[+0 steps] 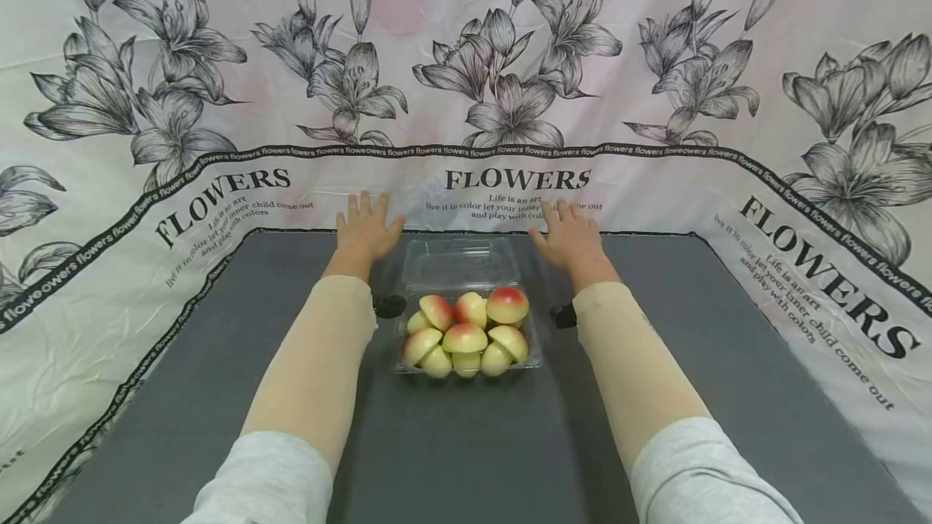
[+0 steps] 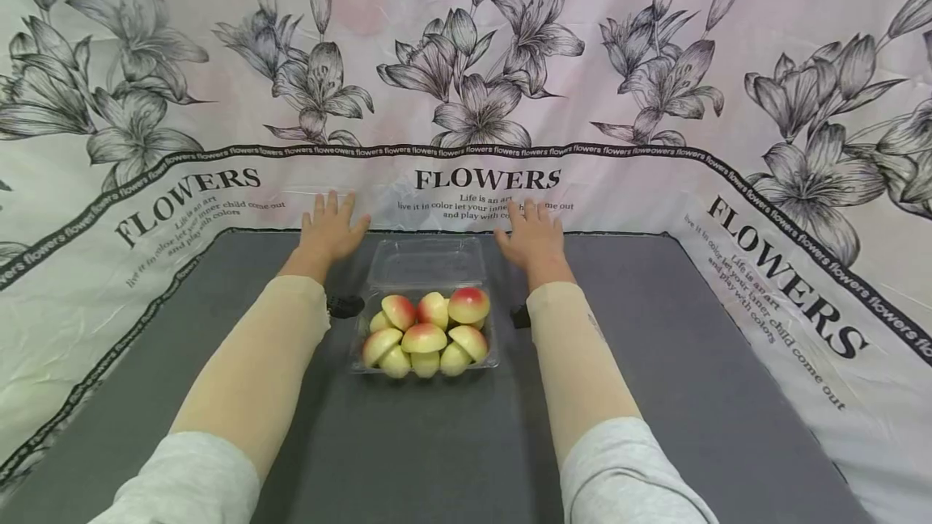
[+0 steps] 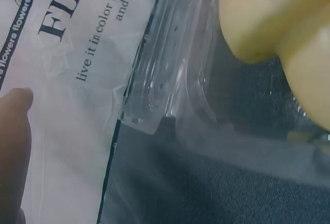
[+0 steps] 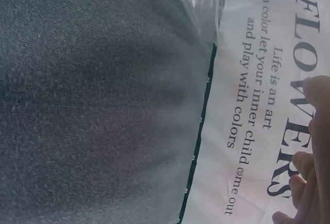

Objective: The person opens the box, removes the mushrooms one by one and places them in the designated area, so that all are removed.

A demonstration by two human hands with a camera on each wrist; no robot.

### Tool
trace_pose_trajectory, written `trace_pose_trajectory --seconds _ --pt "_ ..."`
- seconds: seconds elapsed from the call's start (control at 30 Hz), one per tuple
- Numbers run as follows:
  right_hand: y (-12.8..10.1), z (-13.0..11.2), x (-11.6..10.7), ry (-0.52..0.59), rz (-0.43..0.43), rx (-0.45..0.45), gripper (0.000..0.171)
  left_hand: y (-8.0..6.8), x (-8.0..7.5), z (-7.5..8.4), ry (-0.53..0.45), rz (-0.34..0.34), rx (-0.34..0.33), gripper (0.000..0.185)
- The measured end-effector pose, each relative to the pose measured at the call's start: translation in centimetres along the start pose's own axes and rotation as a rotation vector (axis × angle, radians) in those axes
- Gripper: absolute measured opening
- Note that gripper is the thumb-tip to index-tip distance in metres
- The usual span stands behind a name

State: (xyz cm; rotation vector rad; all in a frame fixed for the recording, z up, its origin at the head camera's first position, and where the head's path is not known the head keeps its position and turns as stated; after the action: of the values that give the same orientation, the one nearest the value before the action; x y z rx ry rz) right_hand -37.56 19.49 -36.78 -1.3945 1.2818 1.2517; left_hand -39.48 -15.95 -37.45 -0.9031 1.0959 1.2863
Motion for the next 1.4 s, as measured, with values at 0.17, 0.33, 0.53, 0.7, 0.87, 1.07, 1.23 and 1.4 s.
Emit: trace_pose_trajectory --seconds 0.17,0.33,0.53,0.7,0.87,1.07,1.23,1.4 --pt "-0.2 0.1 0.8 -0.013 -0.009 -0.003 0.068 -0.6 0.1 -0.4 -0.002 -0.009 -0.016 0.073" --pt "-0.3 -0.2 1.3 -0.023 -0.028 -0.019 0.068 -0.9 -0.1 -0.7 0.015 -0.025 -0.029 0.073" --pt "-0.8 -1.3 0.6 -0.005 -0.015 -0.088 0.065 -1.8 -0.6 0.3 -0.168 0.032 0.039 0.069" --pt "-2.0 -2.4 -0.1 0.044 -0.028 -0.138 0.064 -4.2 -0.8 1.3 -0.275 0.089 0.068 0.064" --pt "-4.3 -3.3 -0.5 0.235 -0.068 -0.194 0.061 -7.1 -1.1 1.9 -0.307 0.098 0.092 0.059" --pt "-7.1 -4.2 -0.3 0.391 -0.192 -0.279 0.054 -9.7 -0.7 2.1 -0.289 0.066 0.102 0.055" --pt "-8.7 -4.3 0.5 0.422 -0.224 -0.298 0.056 -11.2 0.3 1.8 -0.285 0.032 0.095 0.052" --pt "-9.5 -4.0 0.9 0.409 -0.238 -0.268 0.066 -12.0 1.5 1.6 -0.29 -0.049 0.111 0.051"
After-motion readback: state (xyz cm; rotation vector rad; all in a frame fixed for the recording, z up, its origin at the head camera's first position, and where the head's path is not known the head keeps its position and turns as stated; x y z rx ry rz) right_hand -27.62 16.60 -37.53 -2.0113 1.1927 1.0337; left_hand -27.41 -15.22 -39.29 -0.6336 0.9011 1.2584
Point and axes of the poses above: each hand's wrist, its own y-axis towards the middle knuckle, its own x-axis out of the palm, z = x × y, the point moved 1 cm from there along y, towards the middle knuckle, and after that the axes turned 2 degrees about x, right-handed, at the moved point
